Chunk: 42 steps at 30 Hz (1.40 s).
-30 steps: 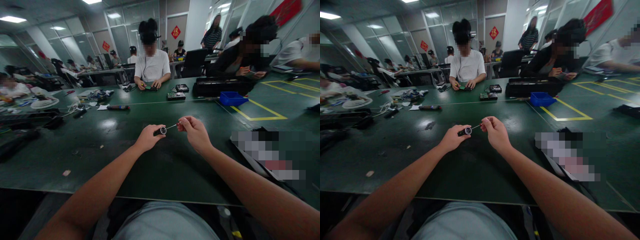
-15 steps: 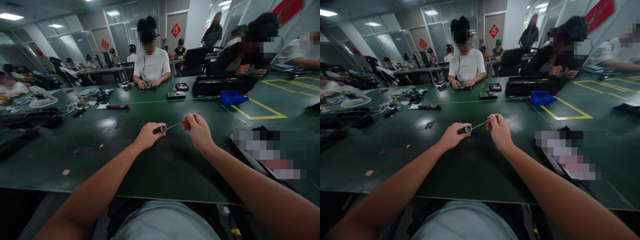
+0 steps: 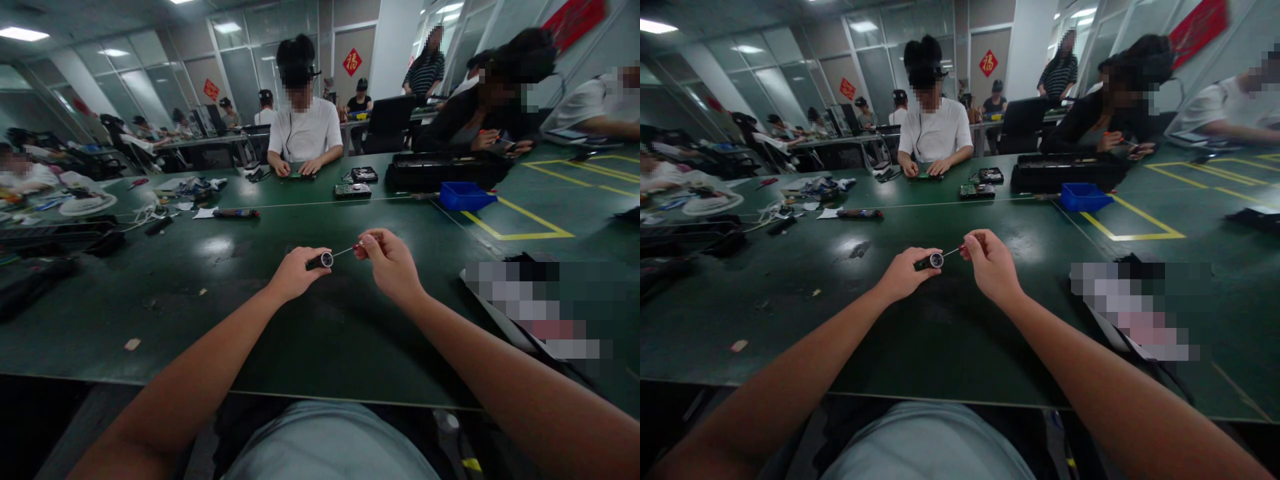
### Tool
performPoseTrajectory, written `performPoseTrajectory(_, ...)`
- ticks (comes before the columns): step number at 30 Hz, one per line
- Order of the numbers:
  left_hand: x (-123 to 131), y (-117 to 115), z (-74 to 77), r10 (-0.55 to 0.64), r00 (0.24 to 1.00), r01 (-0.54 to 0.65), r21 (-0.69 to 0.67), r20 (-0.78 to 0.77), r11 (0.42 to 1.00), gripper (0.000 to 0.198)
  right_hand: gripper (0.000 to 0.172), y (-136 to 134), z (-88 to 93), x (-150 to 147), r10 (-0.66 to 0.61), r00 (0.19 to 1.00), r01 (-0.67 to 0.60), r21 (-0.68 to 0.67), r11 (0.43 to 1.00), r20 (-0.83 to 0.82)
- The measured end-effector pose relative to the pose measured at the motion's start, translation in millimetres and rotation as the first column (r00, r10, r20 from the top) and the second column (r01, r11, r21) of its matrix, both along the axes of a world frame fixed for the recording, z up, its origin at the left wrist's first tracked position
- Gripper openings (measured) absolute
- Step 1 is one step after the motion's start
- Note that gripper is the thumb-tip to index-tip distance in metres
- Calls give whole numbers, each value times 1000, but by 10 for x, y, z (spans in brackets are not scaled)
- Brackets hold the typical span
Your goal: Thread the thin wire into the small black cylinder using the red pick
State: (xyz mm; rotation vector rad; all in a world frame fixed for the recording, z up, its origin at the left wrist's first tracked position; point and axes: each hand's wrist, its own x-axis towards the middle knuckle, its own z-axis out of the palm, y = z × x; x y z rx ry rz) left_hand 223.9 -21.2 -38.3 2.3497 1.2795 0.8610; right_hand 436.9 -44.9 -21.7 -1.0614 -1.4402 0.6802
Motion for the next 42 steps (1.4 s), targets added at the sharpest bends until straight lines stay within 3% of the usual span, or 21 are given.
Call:
performPoseTrajectory(11, -18, 2, -28, -4, 1000, 4, 4, -4, 1000, 41, 35, -80, 107, 51, -171, 933, 176, 14, 984, 318)
performPoseTrajectory(16, -27, 15, -40, 0, 1000, 0, 0, -9, 1000, 40, 19, -87, 74, 34, -68, 953, 58, 40, 998, 296)
performPoseTrajectory(21, -31, 23, -41, 0, 1000, 0, 0, -14, 1000, 41, 18, -78, 49, 39, 26, 972, -35, 37, 999, 235)
performPoseTrajectory(27, -23, 18, -41, 7, 1000, -7, -7, -16, 1000, 40, 36, -75, 59, 49, -63, 941, 53, 40, 998, 332)
performPoseTrajectory(32, -22, 14, -46, 0, 1000, 0, -9, -10, 1000, 40, 35, -67, 37, 41, -75, 936, 59, 56, 997, 345)
performPoseTrajectory(36, -21, 10, -44, 6, 1000, -6, -7, -9, 1000, 41, 25, -66, 16, 36, -66, 956, 50, 63, 997, 286)
performPoseTrajectory(39, -18, 8, -40, 12, 1000, -13, -12, -11, 1000, 40, 26, -74, 16, 33, -29, 970, 18, 47, 999, 241)
performPoseTrajectory(42, -19, 8, -39, -5, 1000, 5, -23, -18, 1000, 38, 30, -86, 37, 31, -39, 954, 31, 33, 999, 298)
